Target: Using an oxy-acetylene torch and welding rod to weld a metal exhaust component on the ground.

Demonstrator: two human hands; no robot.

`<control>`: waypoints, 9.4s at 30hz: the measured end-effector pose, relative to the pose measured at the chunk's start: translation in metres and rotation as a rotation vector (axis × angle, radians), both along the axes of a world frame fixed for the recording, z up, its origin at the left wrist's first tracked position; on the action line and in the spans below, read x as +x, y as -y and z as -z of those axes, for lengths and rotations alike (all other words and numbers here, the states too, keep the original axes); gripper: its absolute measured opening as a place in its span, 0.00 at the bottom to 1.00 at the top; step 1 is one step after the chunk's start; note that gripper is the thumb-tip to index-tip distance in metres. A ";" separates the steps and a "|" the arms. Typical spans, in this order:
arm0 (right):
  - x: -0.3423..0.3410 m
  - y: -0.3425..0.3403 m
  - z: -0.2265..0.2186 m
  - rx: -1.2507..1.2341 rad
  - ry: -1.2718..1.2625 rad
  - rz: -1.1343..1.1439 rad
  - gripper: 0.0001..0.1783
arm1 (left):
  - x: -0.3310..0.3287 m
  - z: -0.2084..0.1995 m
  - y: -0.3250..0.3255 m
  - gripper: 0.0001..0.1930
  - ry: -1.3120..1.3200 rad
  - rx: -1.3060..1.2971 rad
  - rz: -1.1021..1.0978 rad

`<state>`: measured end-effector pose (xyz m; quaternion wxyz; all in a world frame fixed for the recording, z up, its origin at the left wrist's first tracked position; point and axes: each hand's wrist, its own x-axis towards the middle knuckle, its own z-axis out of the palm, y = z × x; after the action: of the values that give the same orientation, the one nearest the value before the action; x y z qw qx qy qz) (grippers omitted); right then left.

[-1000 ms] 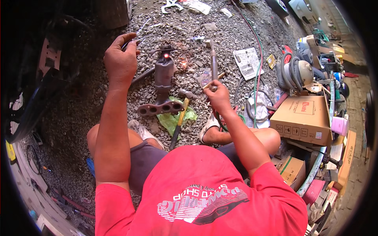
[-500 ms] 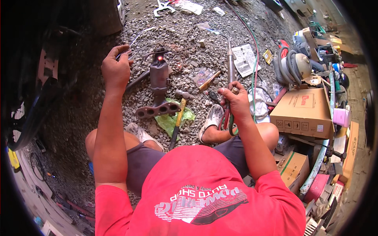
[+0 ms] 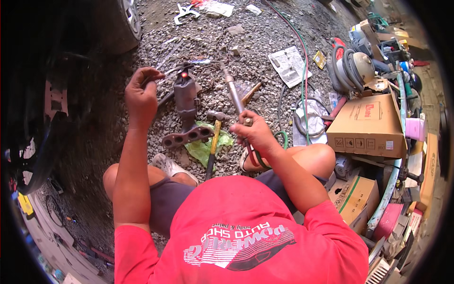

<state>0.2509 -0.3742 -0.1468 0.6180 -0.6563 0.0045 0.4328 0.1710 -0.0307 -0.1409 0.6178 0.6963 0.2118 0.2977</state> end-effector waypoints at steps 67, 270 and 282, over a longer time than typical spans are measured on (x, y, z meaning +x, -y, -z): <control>-0.004 -0.071 0.093 -0.126 0.240 -0.197 0.13 | 0.001 0.153 0.006 0.16 -0.588 -0.086 0.053; 0.004 -0.072 0.076 -0.123 0.036 -0.189 0.12 | 0.006 0.151 0.005 0.17 -0.642 -0.044 0.042; 0.002 -0.073 0.077 -0.114 0.039 -0.186 0.12 | 0.005 0.148 0.005 0.16 -0.653 -0.032 0.045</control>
<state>0.2534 -0.3016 -0.2238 0.5370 -0.6962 -0.0439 0.4744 0.1758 -0.0361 -0.2893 0.5346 0.7496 0.3880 0.0414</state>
